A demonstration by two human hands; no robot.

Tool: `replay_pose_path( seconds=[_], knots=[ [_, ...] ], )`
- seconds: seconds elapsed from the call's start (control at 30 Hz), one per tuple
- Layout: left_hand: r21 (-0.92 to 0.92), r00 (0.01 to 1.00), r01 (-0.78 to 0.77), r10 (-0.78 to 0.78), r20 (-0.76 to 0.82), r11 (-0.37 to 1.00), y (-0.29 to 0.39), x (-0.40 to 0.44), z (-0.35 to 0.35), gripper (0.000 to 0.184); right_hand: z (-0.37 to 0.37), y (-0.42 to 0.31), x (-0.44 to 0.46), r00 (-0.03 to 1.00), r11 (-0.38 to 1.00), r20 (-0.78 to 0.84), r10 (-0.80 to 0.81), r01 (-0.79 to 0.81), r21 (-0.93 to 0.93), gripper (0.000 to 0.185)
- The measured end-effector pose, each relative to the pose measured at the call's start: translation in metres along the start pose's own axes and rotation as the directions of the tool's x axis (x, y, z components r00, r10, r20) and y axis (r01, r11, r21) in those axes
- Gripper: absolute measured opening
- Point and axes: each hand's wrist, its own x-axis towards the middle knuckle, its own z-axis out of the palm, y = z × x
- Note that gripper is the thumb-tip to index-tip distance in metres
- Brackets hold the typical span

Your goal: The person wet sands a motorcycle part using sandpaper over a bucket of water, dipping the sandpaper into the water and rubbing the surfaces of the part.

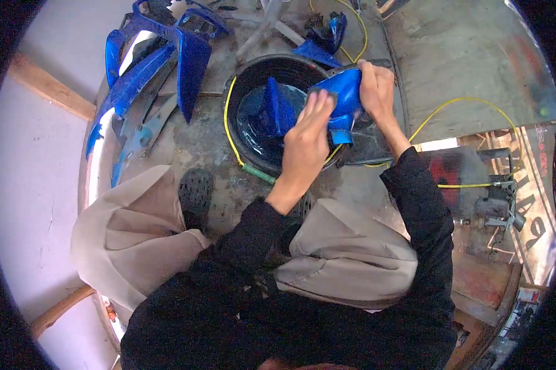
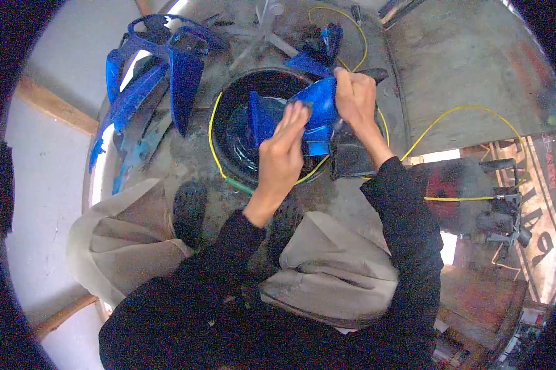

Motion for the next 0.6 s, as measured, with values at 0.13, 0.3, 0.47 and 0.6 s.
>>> replay_pose_path(
  seconds=[0.13,0.3,0.47,0.6],
  knots=[
    [-0.044,0.994,0.107,-0.108,-0.034,0.993,0.001,-0.02,-0.006,0.035,0.003,-0.001,-0.004,1.0,1.0,-0.013,0.013,-0.013,-0.005,0.054],
    [-0.04,0.997,-0.074,0.072,-0.039,0.996,0.005,0.035,0.011,0.033,0.004,-0.003,-0.011,1.0,1.0,0.016,-0.016,0.016,-0.01,0.053],
    [-0.059,1.0,0.026,-0.027,-0.006,0.998,-0.009,-0.012,-0.004,0.034,0.003,-0.001,-0.003,1.0,1.0,-0.026,0.01,-0.01,-0.016,0.053],
    [-0.237,0.965,0.261,-0.261,0.034,0.936,-0.004,-0.02,-0.028,0.033,0.001,-0.002,-0.005,1.0,1.0,-0.004,-0.008,0.008,0.001,0.054]
  ],
)
